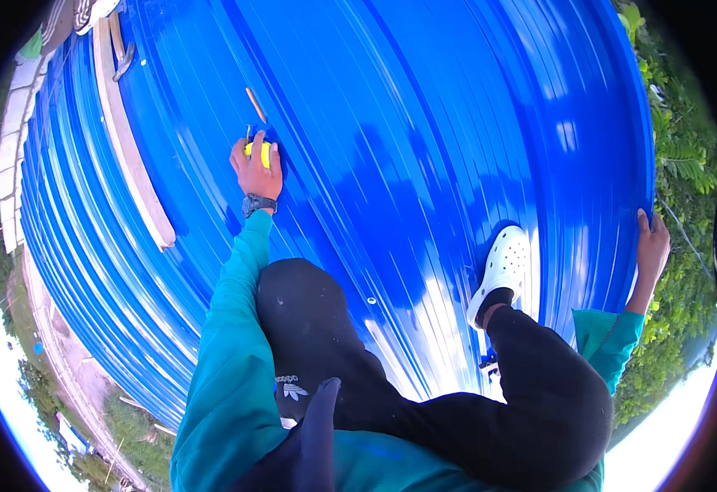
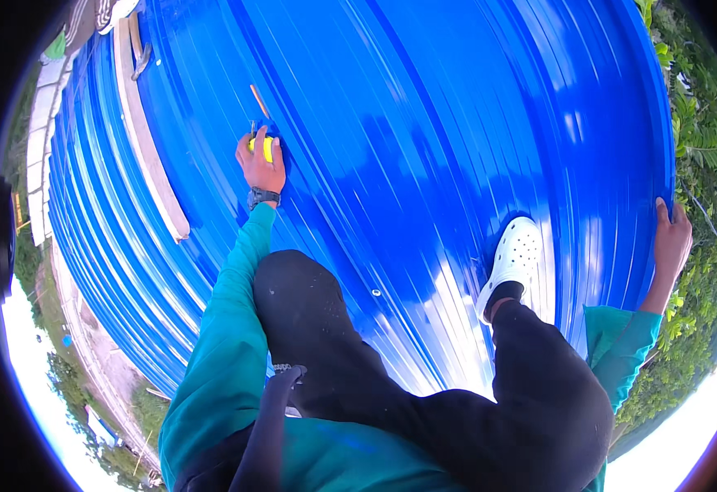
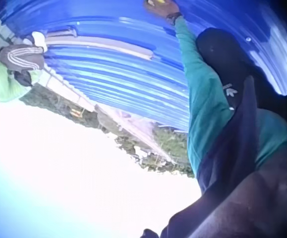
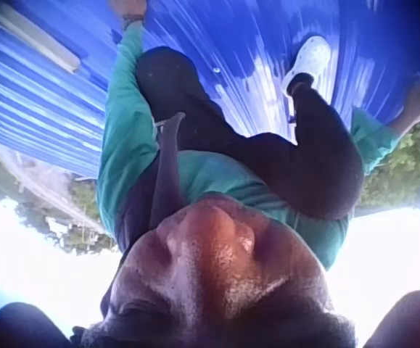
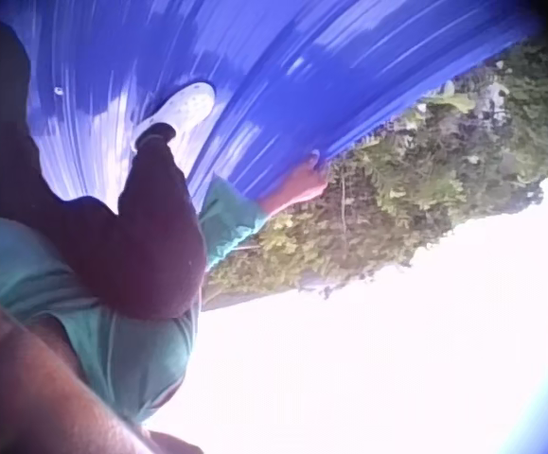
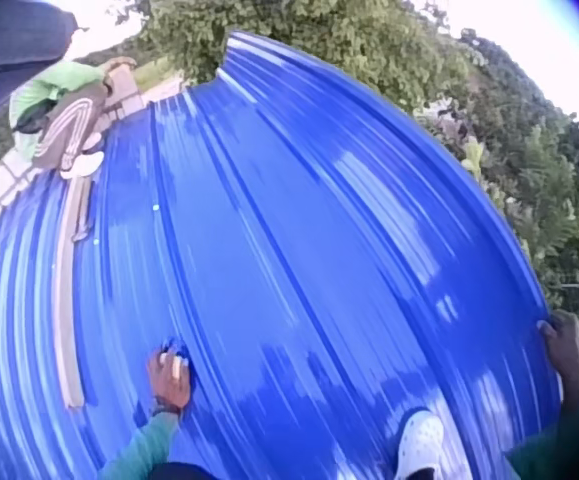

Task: Installing blue corrugated metal roofing sheets on a structure using a tape measure, pencil, and handsaw.

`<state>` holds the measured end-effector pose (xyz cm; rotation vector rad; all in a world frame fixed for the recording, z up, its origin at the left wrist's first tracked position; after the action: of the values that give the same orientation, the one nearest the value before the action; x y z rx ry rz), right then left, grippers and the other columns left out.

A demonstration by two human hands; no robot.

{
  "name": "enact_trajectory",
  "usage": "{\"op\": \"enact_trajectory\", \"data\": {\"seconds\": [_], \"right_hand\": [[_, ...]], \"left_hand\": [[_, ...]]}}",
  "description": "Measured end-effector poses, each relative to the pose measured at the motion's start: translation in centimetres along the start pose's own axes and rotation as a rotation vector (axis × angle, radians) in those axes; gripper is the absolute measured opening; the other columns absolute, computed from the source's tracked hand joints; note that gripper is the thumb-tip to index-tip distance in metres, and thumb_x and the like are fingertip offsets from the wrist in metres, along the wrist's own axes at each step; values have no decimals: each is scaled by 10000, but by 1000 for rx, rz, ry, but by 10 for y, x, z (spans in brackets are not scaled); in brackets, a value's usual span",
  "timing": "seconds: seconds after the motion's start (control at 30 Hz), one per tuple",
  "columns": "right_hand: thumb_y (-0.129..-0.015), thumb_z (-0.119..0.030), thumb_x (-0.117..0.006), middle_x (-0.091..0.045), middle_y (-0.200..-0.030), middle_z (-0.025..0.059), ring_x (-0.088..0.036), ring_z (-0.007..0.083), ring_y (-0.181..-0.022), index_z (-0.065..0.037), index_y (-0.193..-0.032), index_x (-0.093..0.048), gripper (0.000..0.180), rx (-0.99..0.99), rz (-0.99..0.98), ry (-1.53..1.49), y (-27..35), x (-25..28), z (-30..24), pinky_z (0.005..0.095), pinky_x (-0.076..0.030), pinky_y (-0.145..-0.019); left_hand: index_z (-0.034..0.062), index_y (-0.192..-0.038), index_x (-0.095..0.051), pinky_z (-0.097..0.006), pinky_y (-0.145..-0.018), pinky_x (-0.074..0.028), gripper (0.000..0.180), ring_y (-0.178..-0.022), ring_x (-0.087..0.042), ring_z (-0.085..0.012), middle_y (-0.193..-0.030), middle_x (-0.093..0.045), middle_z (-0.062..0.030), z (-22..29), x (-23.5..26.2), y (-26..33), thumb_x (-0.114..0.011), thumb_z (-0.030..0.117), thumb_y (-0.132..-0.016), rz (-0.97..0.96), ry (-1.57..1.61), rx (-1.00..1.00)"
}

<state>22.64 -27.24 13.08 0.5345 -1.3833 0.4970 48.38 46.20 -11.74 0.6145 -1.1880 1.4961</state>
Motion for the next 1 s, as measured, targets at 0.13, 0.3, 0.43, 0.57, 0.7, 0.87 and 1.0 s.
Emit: {"op": "enact_trajectory", "data": {"seconds": [0.13,0.3,0.43,0.57,0.7,0.87,1.0], "right_hand": [[-975,-518,-597,-693,-1193,251,-645,441,-1127,-12,-1240,-686,578,97,71,3,-3,-16,-19,481,-496,-961],[-968,-526,-598,-691,-1193,259,-646,433,-1138,-20,-1239,-692,582,120,97,93,3,1,-8,485,-501,-956],[-956,-561,-602,-705,-1161,259,-659,447,-1115,-46,-1262,-693,606,83,115,116,27,-5,-49,503,-514,-956],[-920,-556,-643,-696,-1245,209,-650,413,-1173,-129,-1294,-694,570,-3,128,135,27,10,-46,500,-518,-982],[-920,-550,-645,-706,-1230,201,-655,401,-1167,-120,-1258,-712,551,-18,156,140,37,24,-46,495,-516,-994],[-909,-544,-655,-715,-1215,193,-658,398,-1163,-117,-1237,-722,542,-39,125,79,62,48,-78,490,-521,-986],[-894,-534,-678,-744,-1136,172,-699,379,-1073,-127,-1251,-723,543,-51,208,11,111,67,-90,491,-543,-938]], "left_hand": [[259,-1324,-671,-536,-954,-490,399,-1189,-525,-397,-1323,-531,-187,-29,12,-11,-699,355,-937,53,-182,-45],[307,-1326,-672,-528,-932,-494,402,-1163,-532,-400,-1351,-536,-174,-26,-4,-70,-681,384,-932,64,-127,-75],[320,-1278,-703,-515,-889,-522,378,-1138,-549,-382,-1377,-555,-83,-49,-4,-70,-689,398,-908,49,-214,-112],[329,-1228,-725,-508,-850,-527,345,-1127,-559,-348,-1352,-586,-3,-40,-9,-68,-706,387,-888,108,-176,-126],[343,-1162,-735,-505,-812,-522,290,-1126,-566,-326,-1314,-610,61,-26,-12,-68,-715,376,-874,137,-179,-140],[351,-1142,-729,-502,-809,-518,257,-1124,-571,-313,-1308,-615,73,-35,-12,-69,-704,374,-887,134,-243,-152],[306,-1162,-729,-501,-827,-516,258,-1136,-570,-319,-1316,-619,60,-33,-9,-72,-698,374,-914,107,-221,-179]]}}
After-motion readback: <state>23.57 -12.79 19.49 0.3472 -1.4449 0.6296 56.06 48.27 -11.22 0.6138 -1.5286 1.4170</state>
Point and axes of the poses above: each hand's wrist, its own y-axis away from the middle knuckle, its own x-axis out of the back of the hand, z = x × y, the point moved 6 cm from there along -y, towards the middle knuckle
